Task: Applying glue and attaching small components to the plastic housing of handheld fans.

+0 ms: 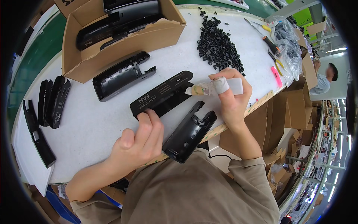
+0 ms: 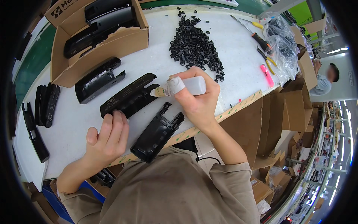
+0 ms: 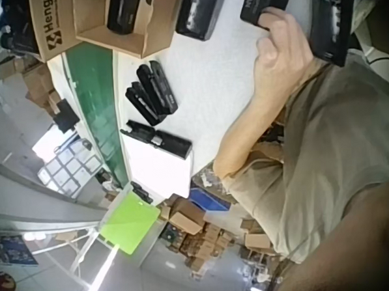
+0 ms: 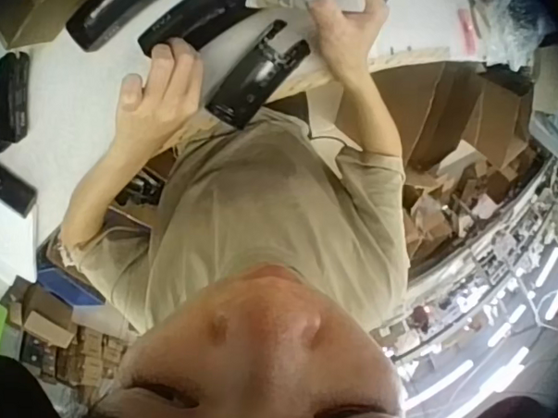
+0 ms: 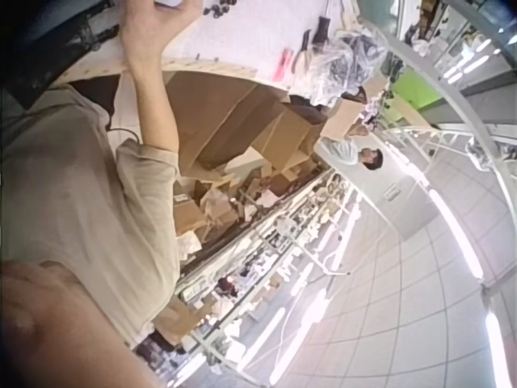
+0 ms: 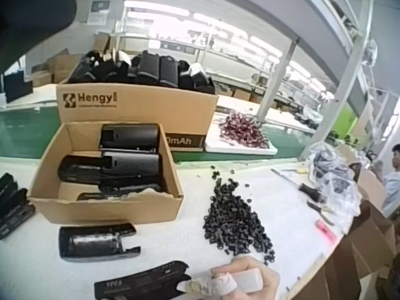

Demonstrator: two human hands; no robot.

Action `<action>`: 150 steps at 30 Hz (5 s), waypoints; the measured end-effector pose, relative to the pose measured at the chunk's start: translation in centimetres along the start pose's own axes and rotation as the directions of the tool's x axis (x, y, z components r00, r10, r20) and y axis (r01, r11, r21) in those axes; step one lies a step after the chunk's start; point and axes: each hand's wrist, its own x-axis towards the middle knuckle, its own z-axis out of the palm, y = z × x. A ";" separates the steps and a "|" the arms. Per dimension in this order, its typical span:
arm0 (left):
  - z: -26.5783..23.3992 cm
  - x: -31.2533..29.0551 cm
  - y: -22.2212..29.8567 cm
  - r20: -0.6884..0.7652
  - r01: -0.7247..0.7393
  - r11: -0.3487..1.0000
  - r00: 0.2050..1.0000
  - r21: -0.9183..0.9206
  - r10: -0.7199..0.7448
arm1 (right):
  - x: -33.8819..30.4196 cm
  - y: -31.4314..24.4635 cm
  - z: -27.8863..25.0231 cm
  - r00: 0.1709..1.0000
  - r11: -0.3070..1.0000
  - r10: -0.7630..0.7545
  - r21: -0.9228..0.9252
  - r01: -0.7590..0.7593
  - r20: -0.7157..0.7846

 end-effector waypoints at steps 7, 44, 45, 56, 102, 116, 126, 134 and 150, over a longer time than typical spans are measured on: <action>0.3 -0.2 0.1 -0.010 0.035 0.999 0.999 -0.040 -0.035 | -0.2 1.6 -2.1 0.986 0.938 0.104 0.343 -0.053 -0.131; 0.8 -1.2 -5.1 0.253 0.501 0.700 0.865 -0.509 -0.434 | 0.7 4.7 -13.8 0.789 0.664 -0.478 -0.747 0.037 -0.386; 1.0 -1.4 -5.1 0.255 0.510 0.706 0.859 -0.492 -0.443 | 0.2 3.9 -13.3 0.745 0.638 -0.542 -0.767 0.064 -0.389; 1.5 -2.3 -4.2 0.299 0.558 0.541 0.816 -0.629 -0.494 | 6.1 0.6 -3.2 0.788 0.473 -0.397 -0.632 0.615 0.470; 1.3 -3.0 -3.2 0.161 0.417 0.807 0.909 -0.418 -0.385 | 6.9 -0.9 -1.2 0.918 0.540 0.147 -0.807 0.239 0.369; 1.4 -2.8 -3.5 0.171 0.411 0.791 0.911 -0.453 -0.375 | 6.5 -3.1 6.0 0.603 0.634 -0.127 -0.403 0.660 0.787; 1.3 -2.9 -3.3 0.185 0.425 0.802 0.905 -0.418 -0.384 | 7.8 -5.5 6.2 0.424 0.591 0.070 -0.380 0.711 0.903; 1.6 -2.8 -3.4 0.112 0.396 0.803 0.915 -0.445 -0.389 | 7.8 -4.9 0.9 0.738 0.842 0.050 -0.426 0.331 0.673; 1.4 -2.6 -3.3 0.139 0.394 0.813 0.918 -0.428 -0.371 | -1.1 4.1 -17.4 0.906 0.846 -0.193 -0.531 -0.040 -0.376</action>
